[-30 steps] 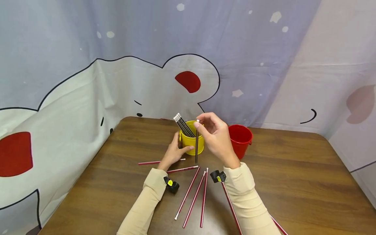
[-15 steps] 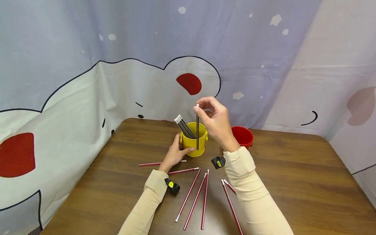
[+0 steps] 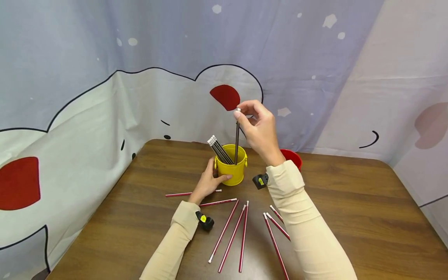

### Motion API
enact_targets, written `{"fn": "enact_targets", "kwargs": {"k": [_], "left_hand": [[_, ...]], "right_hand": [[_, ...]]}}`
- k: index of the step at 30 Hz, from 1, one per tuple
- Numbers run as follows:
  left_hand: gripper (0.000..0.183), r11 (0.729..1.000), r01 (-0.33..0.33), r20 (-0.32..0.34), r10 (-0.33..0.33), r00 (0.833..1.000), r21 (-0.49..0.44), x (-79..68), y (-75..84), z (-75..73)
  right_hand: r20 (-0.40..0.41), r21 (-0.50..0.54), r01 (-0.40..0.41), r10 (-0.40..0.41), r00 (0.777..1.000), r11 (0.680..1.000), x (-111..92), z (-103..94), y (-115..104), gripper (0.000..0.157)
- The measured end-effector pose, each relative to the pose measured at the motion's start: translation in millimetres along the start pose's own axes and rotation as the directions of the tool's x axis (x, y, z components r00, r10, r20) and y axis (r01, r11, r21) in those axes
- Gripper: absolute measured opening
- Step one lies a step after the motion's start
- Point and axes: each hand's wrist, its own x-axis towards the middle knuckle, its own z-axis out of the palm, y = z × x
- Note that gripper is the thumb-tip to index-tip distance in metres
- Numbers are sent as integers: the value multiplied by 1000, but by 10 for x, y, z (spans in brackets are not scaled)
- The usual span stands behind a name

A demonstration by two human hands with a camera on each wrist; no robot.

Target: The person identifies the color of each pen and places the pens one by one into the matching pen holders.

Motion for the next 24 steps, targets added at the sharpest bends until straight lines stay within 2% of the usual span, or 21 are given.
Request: {"fn": "enact_targets", "kwargs": {"k": [13,17,24], "left_hand": [[80,1000,-16,7,16,1000,-10,-2,-3,3],[79,999,-27,1,27,1000,-26,-8,2,5],[79,1000,-14,3,14,1000,5,-16,10,17]], "right_hand": [[-2,-6,18,-18,1000,1000,25,76,61,17],[5,-24,17,-17,1000,1000,16,101,105,17],[12,-80,-9,10,1000,997,-49,108,212,16]]}}
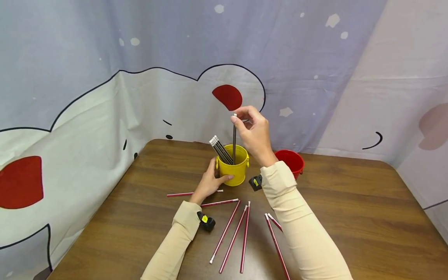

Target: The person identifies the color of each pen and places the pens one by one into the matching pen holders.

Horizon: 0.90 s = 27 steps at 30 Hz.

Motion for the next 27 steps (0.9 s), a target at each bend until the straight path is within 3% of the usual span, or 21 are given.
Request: {"fn": "enact_targets", "kwargs": {"k": [7,15,27], "left_hand": [[78,1000,-15,-6,14,1000,-20,4,6,5],[80,1000,16,1,-16,1000,-2,10,3,13],[81,1000,6,-5,-6,1000,-7,19,-4,15]], "right_hand": [[26,-62,-6,8,1000,998,-76,-2,67,15],[74,-145,-19,30,997,989,-261,2,210,14],[112,-200,-24,47,993,980,-508,70,437,11]]}}
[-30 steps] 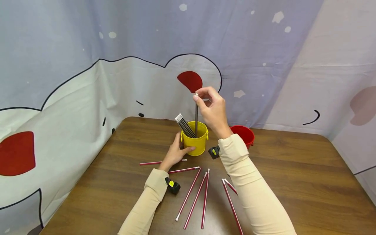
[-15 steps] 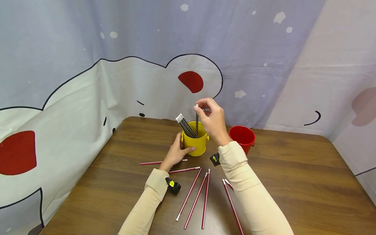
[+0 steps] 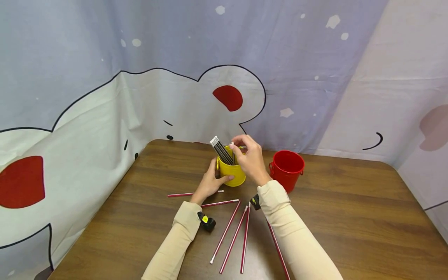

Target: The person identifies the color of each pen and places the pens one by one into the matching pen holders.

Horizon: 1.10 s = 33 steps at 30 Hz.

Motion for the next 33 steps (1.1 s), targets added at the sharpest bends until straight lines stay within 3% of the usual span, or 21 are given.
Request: {"fn": "enact_targets", "kwargs": {"k": [12,20,33], "left_hand": [[79,1000,12,-2,-12,1000,4,-5,-6,4],[78,1000,5,0,-5,1000,19,-4,-11,-2],[78,1000,8,8,-8,1000,7,-7,-10,-10]], "right_hand": [[15,26,-26,25,1000,999,-62,86,97,15],[50,45,-28,26,998,999,-75,163,396,17],[69,35,-1,-2,998,999,-105,209,450,19]]}}
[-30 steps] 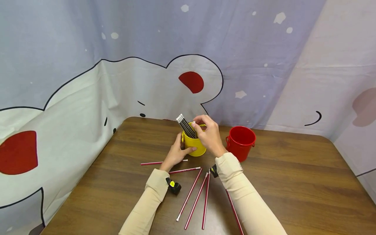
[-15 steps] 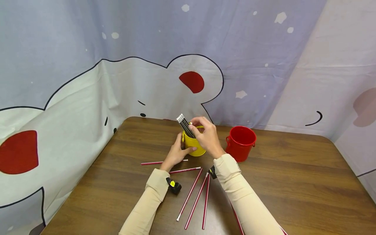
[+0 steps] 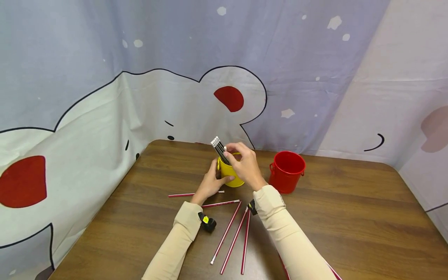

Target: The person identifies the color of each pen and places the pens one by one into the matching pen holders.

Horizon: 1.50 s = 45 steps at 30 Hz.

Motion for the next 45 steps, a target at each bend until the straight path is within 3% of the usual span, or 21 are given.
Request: {"fn": "enact_targets", "kwargs": {"k": [11,19,23,24,33,45], "left_hand": [[80,1000,8,2,-8,1000,-1,4,-9,23],[77,1000,-6,2,6,1000,-3,9,-14,41],[77,1000,-19,4,19,1000,-11,1,-8,44],[77,1000,-20,6,20,1000,-18,-20,43,31],[78,1000,-3,3,3,1000,-16,-5,1,4],[88,1000,10,18,-10,1000,-1,7,-19,-28]], "right_hand": [[-35,-61,-6,4,999,998,-117,-137,24,20],[-100,-120,63,-75,992,991,-214,-429,-319,18],[-174,-98,45,-62,983,994,-264,-617,-350,19],[-198,-80,32,-47,979,996,-279,-662,-340,19],[-360,134,-89,132,923,987,-465,-1008,-190,24],[-468,111,-152,187,864,982,-650,-1253,-9,29]]}}
